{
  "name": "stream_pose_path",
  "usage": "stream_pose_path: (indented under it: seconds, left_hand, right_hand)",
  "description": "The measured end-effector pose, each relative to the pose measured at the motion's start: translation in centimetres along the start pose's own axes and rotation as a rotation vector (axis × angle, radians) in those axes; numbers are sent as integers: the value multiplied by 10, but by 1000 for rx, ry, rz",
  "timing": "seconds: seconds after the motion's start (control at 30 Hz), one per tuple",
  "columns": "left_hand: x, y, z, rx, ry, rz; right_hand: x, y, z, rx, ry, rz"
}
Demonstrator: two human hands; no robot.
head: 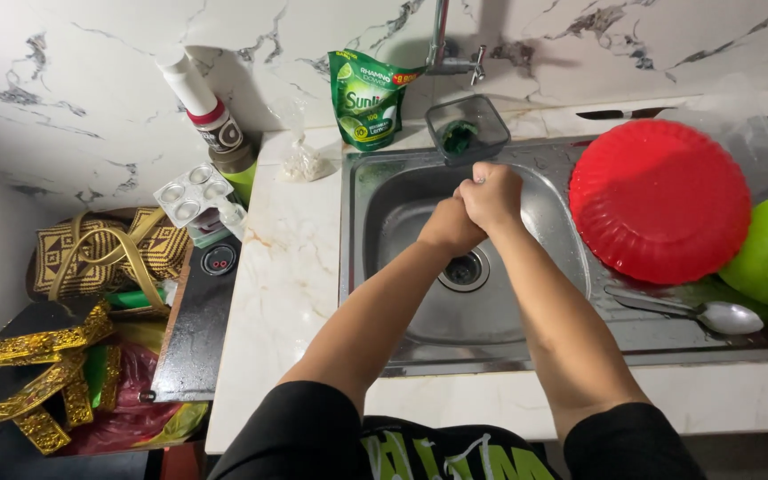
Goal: Washing various dishes in a sink and then wiping down the kitchen counter and cabinet edges with a cloth.
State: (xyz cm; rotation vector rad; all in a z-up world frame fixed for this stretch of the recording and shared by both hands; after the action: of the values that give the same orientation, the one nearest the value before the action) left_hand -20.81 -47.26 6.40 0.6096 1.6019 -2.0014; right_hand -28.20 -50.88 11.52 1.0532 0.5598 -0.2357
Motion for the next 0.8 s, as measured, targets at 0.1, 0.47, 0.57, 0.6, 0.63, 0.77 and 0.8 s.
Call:
stream_pose_path:
  seconds: [0.1, 0.47, 0.57, 0.6, 0.63, 0.77, 0.8]
  left_hand:
    - [12, 10, 0, -118, 127, 146]
    - [-57, 25, -75, -356, -23, -1089]
    - [-82, 39, -94, -211, -179, -1205]
    - [-89, 40, -103, -211, -195, -1204]
    - [-101, 39, -113, -145, -251, -1327]
    - [-143, 52, -154, -56, -441, -1438]
    - [-152, 60, -161, -51, -455, -1433]
  right_hand:
    - [0, -24, -1, 103, -85, -20]
    - [7, -32, -49, 498, 408, 517]
    - [28, -15, -55, 246, 542, 474]
    - [28, -5, -56, 238, 556, 474]
    - [37, 0, -63, 314, 651, 421]
    - [49, 42, -65, 237, 740, 437]
    - [51, 54, -64, 227, 752, 438]
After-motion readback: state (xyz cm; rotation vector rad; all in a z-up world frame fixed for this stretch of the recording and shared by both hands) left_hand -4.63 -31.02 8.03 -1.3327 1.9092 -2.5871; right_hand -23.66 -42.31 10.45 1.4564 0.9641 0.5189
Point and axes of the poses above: each hand's wrist, its own z-axis towards the middle knuckle, its own x-axis out of the palm, y = z × x, the point moved 8 cm from there along z, towards the middle knuckle, and after that the axes turned 4 degrees about y, right-handed, at the moved point
